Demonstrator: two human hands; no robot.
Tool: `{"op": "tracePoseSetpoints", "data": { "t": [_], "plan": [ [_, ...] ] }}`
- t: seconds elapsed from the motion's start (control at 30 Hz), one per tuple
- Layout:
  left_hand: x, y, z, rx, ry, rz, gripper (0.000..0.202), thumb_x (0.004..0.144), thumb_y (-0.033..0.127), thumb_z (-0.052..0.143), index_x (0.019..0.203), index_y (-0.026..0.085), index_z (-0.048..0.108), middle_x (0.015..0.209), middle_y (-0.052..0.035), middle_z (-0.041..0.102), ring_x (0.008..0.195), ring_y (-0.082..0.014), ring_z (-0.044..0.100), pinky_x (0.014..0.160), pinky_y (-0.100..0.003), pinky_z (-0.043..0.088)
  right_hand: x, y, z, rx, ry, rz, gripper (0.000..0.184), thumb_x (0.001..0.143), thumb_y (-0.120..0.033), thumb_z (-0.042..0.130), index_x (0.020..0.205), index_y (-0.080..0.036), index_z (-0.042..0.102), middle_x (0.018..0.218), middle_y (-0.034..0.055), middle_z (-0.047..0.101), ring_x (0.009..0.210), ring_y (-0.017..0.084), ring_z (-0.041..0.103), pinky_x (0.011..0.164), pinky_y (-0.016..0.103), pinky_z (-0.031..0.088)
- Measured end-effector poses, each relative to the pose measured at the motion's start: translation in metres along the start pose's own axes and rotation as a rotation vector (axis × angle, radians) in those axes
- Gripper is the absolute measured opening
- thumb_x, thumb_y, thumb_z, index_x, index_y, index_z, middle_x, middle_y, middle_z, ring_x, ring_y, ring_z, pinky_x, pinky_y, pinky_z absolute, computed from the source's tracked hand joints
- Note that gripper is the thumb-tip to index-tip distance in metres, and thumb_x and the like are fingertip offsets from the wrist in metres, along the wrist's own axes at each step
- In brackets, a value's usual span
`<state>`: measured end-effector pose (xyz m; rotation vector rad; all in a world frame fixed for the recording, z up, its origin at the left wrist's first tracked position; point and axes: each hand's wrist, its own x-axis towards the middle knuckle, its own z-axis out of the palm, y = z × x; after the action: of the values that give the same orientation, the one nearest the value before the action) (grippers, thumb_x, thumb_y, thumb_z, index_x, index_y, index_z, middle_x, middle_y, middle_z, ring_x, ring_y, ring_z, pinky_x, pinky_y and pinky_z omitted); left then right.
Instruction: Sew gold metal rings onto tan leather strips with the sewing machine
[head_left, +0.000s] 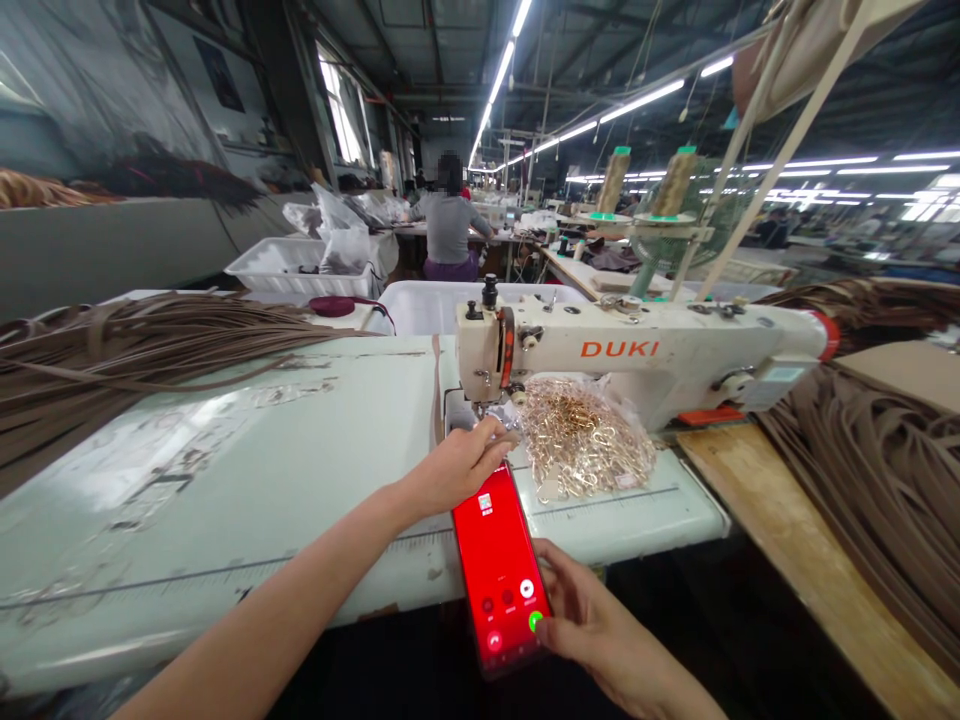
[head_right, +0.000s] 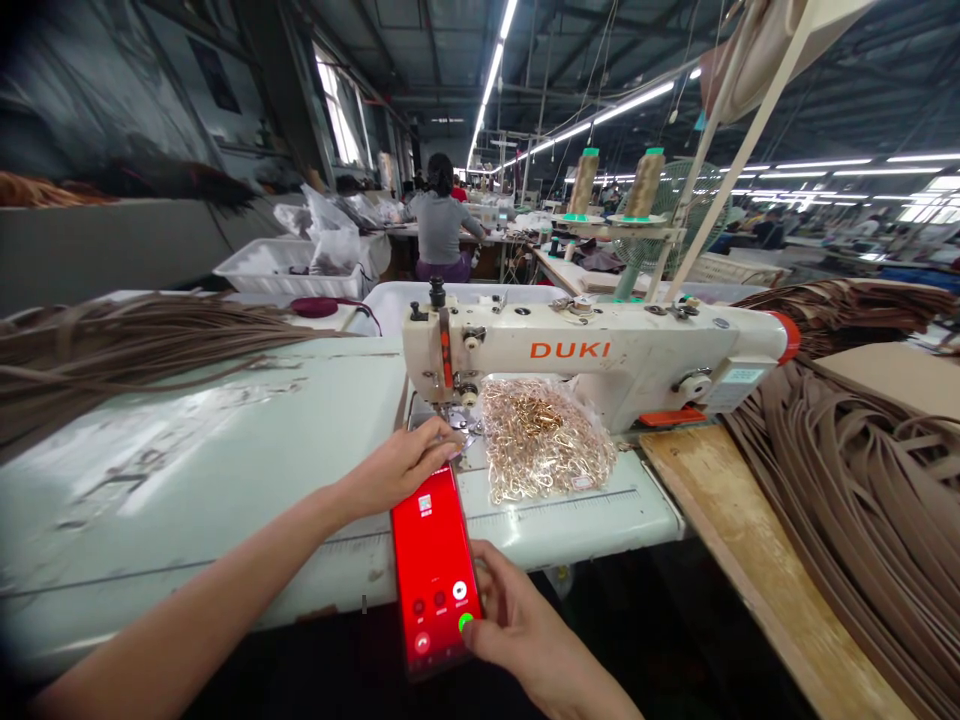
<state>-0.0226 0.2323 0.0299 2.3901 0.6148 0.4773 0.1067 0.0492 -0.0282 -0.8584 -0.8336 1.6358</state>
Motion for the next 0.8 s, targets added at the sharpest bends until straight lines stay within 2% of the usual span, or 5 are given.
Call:
{"op": "tracePoseSetpoints", "data": {
  "t": [0.23, 0.4, 0.63, 0.8],
  "plan": [
    [0.0010, 0.0003, -0.0019, -0.001, -0.005, 0.003, 0.013, 0.097, 0.032, 0.038, 0.094, 0.021, 0.044, 0.079, -0.0017, 0.061, 0.071, -0.0196, 0.059, 0.062, -0.027, 0.039, 0.0003, 0.0001, 0.0006, 0.007, -0.003, -0.008, 0.055, 0.073, -0.027, 0.078, 0.123, -0.026, 0.055, 0.112, 0.0045, 0.063, 0.094, 0.017, 0.059, 0.087, 0.029, 0.041],
    [0.0013, -0.0002, -0.0010, 0.003, 0.007, 0.013, 0.014, 0.098, 0.031, 0.037, 0.095, 0.021, 0.045, 0.074, -0.0001, 0.059, 0.065, -0.0190, 0.056, 0.061, -0.027, 0.036, 0.0013, 0.0055, -0.0023, 0.009, 0.005, -0.050, 0.056, 0.071, -0.027, 0.079, 0.121, -0.023, 0.055, 0.108, 0.0062, 0.063, 0.096, 0.021, 0.058, 0.082, 0.030, 0.042],
    [0.0010, 0.0014, -0.0009, -0.011, 0.001, 0.031, 0.015, 0.098, 0.032, 0.035, 0.094, 0.021, 0.044, 0.078, -0.0012, 0.060, 0.067, -0.0194, 0.056, 0.062, -0.029, 0.037, -0.0009, 0.0047, -0.0030, 0.032, -0.004, -0.057, 0.054, 0.072, -0.026, 0.079, 0.121, -0.023, 0.056, 0.106, 0.0061, 0.064, 0.099, 0.021, 0.059, 0.083, 0.031, 0.042],
    [0.0011, -0.0015, -0.0005, -0.008, 0.005, 0.026, 0.015, 0.099, 0.032, 0.036, 0.095, 0.021, 0.045, 0.072, 0.0007, 0.057, 0.064, -0.0188, 0.054, 0.061, -0.028, 0.036, -0.0061, 0.0026, -0.0033, 0.082, 0.062, 0.040, 0.052, 0.074, -0.028, 0.079, 0.122, -0.026, 0.058, 0.107, 0.0035, 0.065, 0.096, 0.018, 0.061, 0.085, 0.028, 0.043]
  ]
}}
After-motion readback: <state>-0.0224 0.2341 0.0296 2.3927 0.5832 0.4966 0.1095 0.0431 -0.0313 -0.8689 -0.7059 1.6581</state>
